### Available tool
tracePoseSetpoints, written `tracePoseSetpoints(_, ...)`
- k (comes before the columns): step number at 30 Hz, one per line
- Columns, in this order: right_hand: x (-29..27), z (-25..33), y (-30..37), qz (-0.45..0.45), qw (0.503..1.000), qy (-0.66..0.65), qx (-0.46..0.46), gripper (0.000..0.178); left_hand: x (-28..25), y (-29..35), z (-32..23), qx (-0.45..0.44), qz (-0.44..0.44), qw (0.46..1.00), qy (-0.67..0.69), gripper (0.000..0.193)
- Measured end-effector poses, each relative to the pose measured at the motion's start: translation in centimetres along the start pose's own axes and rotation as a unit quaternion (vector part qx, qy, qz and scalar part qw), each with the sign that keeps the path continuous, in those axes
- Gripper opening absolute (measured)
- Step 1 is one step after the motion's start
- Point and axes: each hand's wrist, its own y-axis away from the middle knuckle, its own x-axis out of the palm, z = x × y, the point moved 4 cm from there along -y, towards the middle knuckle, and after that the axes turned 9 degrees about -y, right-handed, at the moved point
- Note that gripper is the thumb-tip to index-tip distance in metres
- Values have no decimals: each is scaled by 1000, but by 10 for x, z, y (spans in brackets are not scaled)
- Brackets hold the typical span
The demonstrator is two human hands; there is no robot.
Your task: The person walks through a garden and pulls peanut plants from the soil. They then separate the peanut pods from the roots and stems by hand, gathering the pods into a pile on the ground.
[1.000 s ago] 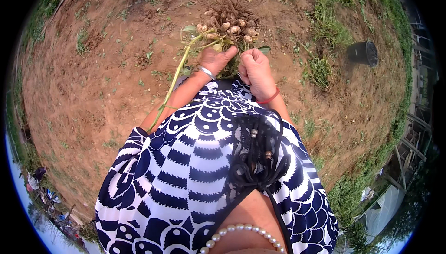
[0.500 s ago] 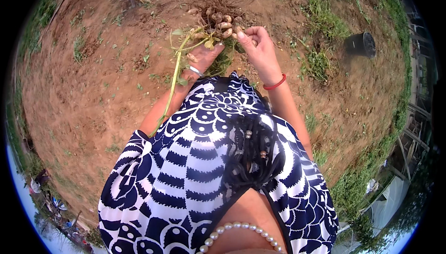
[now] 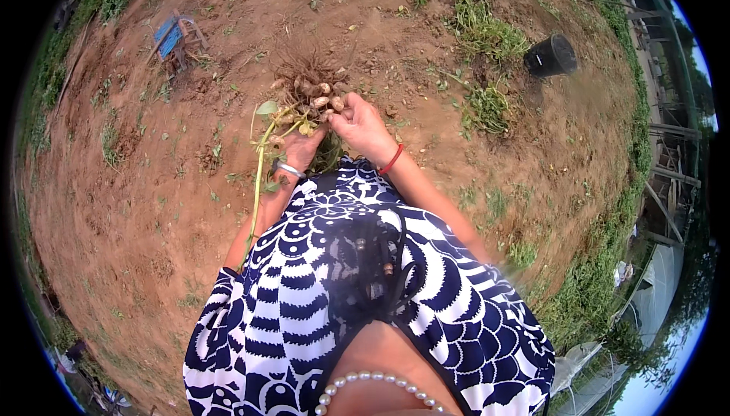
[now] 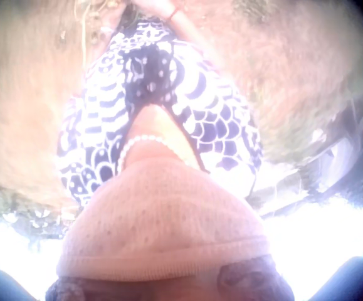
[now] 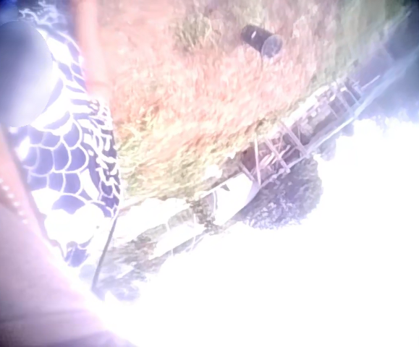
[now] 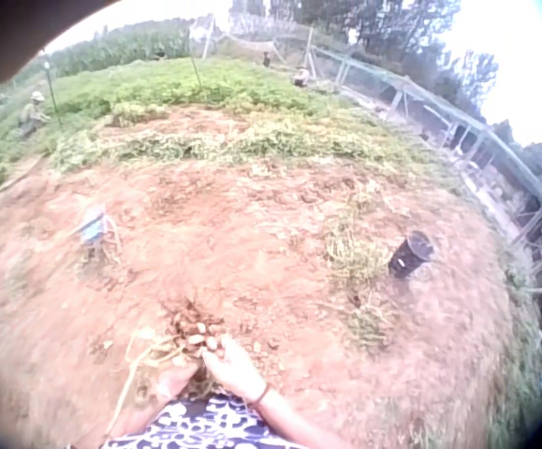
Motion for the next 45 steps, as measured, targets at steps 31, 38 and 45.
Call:
tracePoseSetpoints(31,-34,33,25,-8,954,277,-116,28,25,4,-27,-7,133,984,119,39)
tracePoseSetpoints(38,-55,30,53,164,983,-24,74,20,15,18,-42,-32,103,978,178,38)
tracePoseSetpoints(45,-57,53,88,28,923,-358,138,19,-2,19,57,-46,61,973,-216,41)
